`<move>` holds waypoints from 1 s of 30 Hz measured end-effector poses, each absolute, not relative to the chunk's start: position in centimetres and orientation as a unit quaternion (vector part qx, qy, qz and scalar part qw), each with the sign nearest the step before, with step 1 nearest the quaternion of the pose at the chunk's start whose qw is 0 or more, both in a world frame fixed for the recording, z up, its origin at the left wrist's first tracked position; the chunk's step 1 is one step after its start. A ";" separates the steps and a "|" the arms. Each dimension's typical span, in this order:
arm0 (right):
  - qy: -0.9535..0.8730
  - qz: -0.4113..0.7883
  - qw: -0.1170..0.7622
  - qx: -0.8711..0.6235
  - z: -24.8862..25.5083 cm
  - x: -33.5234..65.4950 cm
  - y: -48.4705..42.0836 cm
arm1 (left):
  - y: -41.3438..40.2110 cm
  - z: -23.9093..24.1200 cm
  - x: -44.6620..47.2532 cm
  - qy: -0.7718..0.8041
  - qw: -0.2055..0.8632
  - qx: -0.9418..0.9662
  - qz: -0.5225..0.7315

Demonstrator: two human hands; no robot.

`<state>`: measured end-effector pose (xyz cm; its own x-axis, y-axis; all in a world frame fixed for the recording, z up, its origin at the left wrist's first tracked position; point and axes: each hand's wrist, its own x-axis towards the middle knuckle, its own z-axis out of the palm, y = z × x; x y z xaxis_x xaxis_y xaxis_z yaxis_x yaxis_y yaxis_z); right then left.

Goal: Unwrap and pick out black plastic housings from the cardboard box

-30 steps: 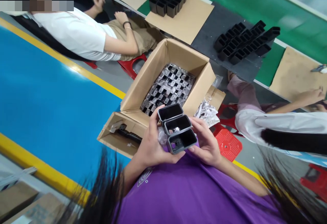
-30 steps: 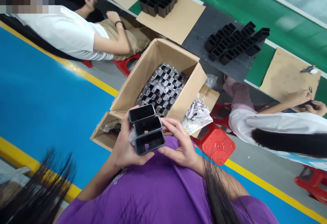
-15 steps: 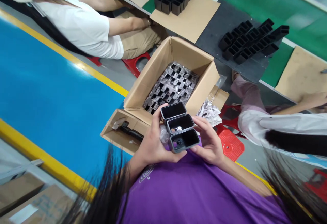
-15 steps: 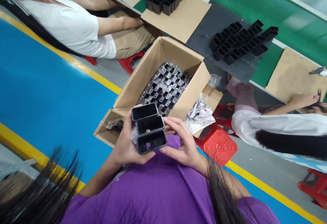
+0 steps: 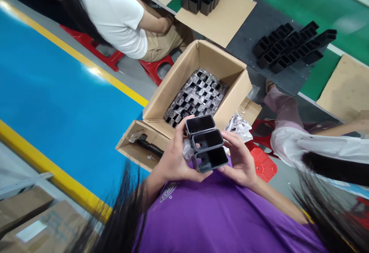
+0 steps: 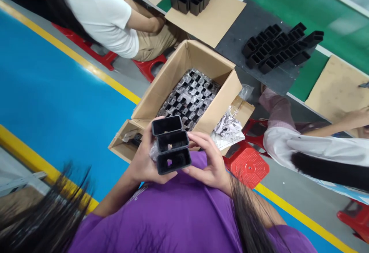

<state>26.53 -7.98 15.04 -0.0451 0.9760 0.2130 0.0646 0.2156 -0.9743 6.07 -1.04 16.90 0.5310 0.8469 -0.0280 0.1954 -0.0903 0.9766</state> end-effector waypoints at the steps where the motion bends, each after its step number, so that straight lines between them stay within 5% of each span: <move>1: -0.579 0.433 0.524 -0.451 15.1 26.5 -8.0 | -1.0 16.8 6.1 0.386 0.554 0.676 0.294; 30: -0.637 0.331 0.532 -0.449 16.0 26.4 -8.6 | -1.8 16.5 5.6 0.348 0.583 0.671 0.299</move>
<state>26.41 -8.55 15.99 -0.0314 0.9239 0.3813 0.2200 0.3785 -0.8991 5.63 -1.76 16.50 0.5798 0.8148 -0.0046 0.1191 -0.0792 0.9897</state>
